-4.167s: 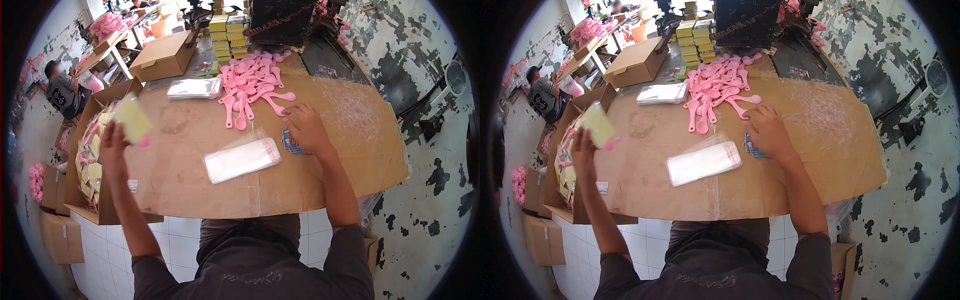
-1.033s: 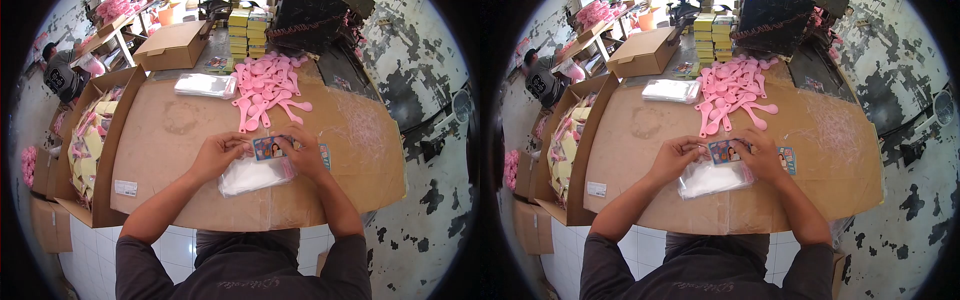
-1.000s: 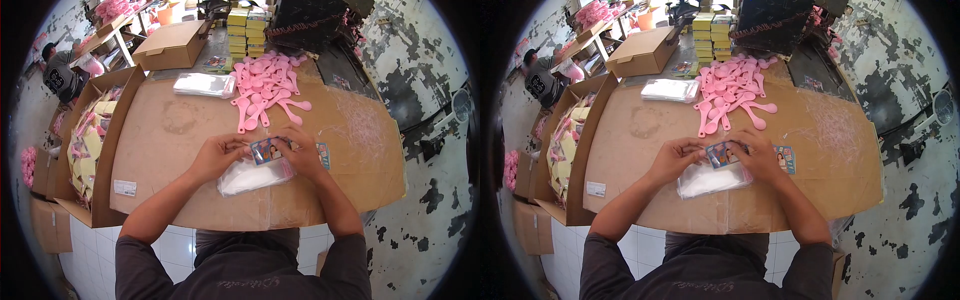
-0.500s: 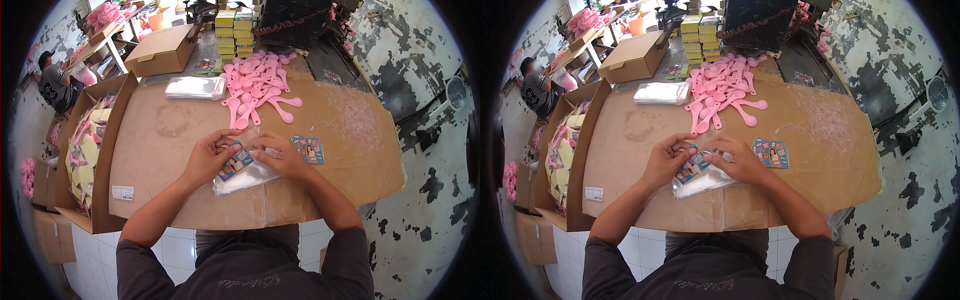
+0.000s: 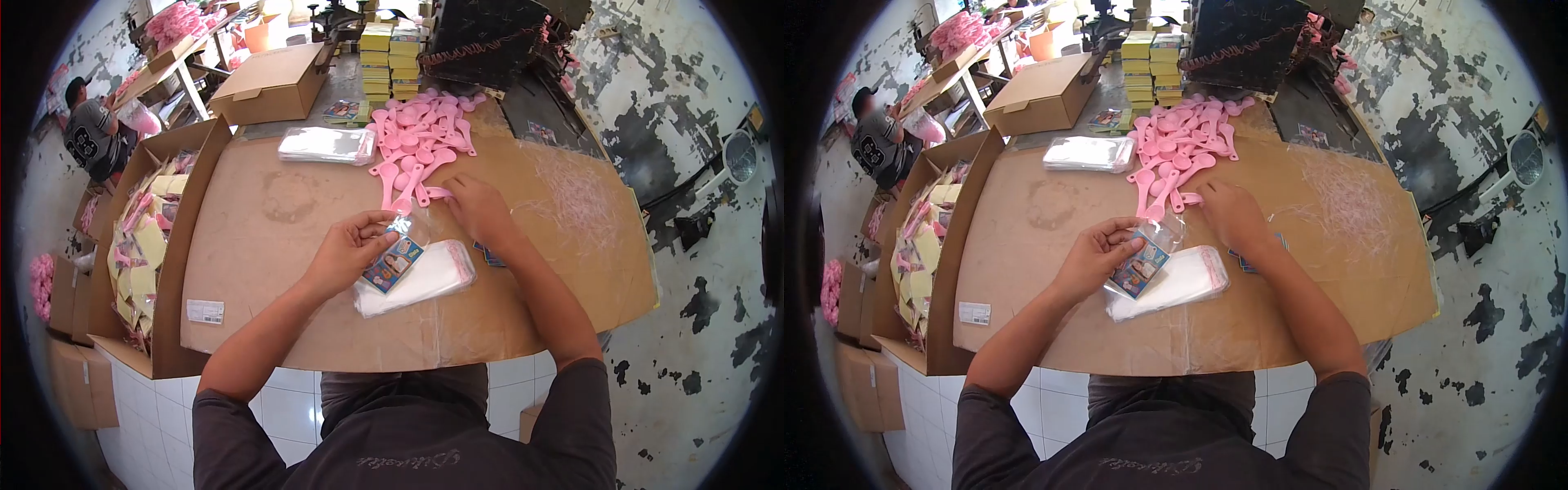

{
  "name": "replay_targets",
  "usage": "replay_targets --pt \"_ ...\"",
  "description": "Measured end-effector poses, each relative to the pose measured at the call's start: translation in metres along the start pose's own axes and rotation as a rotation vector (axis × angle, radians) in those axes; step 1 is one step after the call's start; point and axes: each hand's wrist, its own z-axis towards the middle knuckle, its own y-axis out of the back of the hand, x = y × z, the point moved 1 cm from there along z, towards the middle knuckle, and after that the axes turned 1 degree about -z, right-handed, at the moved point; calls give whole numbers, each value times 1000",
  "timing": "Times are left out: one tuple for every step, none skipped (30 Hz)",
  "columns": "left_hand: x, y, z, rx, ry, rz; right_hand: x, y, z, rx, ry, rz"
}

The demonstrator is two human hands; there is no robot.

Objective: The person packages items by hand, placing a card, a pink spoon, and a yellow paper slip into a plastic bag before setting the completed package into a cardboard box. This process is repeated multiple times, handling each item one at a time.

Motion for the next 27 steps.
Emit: replay_targets --pt "0 -1 0 -8 -3 -24 9 4 -2 -68 21 31" --pt "0 -1 -1 -14 -5 -46 18 11 -5 -138 40 62" --pt "-1 -1 -2 -2 -11 -28 26 20 -7 -208 59 93" --pt "-2 -1 -3 11 -16 -11 34 32 -9 -157 10 189" --pt "-3 -2 -5 24 -22 5 41 44 -11 -106 -39 284" --pt "-4 -5 -6 22 -23 4 45 50 -13 -53 -85 377" --pt "-6 -8 -7 20 -24 3 46 44 -15 -90 -103 693" --pt "-6 -11 -8 19 -25 2 46 35 -16 -126 -122 1009" --pt "-3 -11 -8 28 -31 2 51 33 -15 -162 -138 1326" --pt "0 -11 -7 36 -37 4 56 38 -17 -179 -166 1356" --pt "2 -11 -8 45 -41 6 61 45 -21 -195 -196 1387" --pt "1 -12 -9 45 -39 31 66 51 -22 -213 -227 1418" --pt "-2 -14 -10 46 -37 55 66 48 -22 -257 -225 1400" --pt "-3 -16 -11 47 -35 80 65 44 -21 -302 -223 1380" --pt "-4 -17 -11 49 -22 94 63 40 -21 -347 -222 1360" --pt "-5 -17 -12 51 -9 107 59 35 -23 -304 -232 1347" --pt "-4 -18 -12 54 3 120 55 30 -26 -261 -241 1334" --pt "0 -17 -10 50 -15 126 55 28 -29 -219 -252 1320" --pt "9 -14 -8 46 -33 132 58 26 -31 -243 -254 1315" --pt "13 -13 -6 41 -51 138 66 22 -32 -268 -256 1312" --pt "12 -14 -6 32 -40 117 72 19 -33 -293 -258 1310" --pt "10 -15 -7 24 -29 97 73 15 -35 -279 -252 1285" --pt "9 -16 -7 16 -17 76 72 9 -36 -266 -247 1260" --pt "9 -16 -7 16 -38 40 71 3 -38 -253 -242 1234" --pt "9 -16 -6 16 -61 3 68 1 -39 -199 -100 1118" --pt "8 -16 -5 17 -86 -34 63 -1 -39 -147 41 998" --pt "5 -15 -5 28 -50 -27 62 3 -37 -114 70 1013"
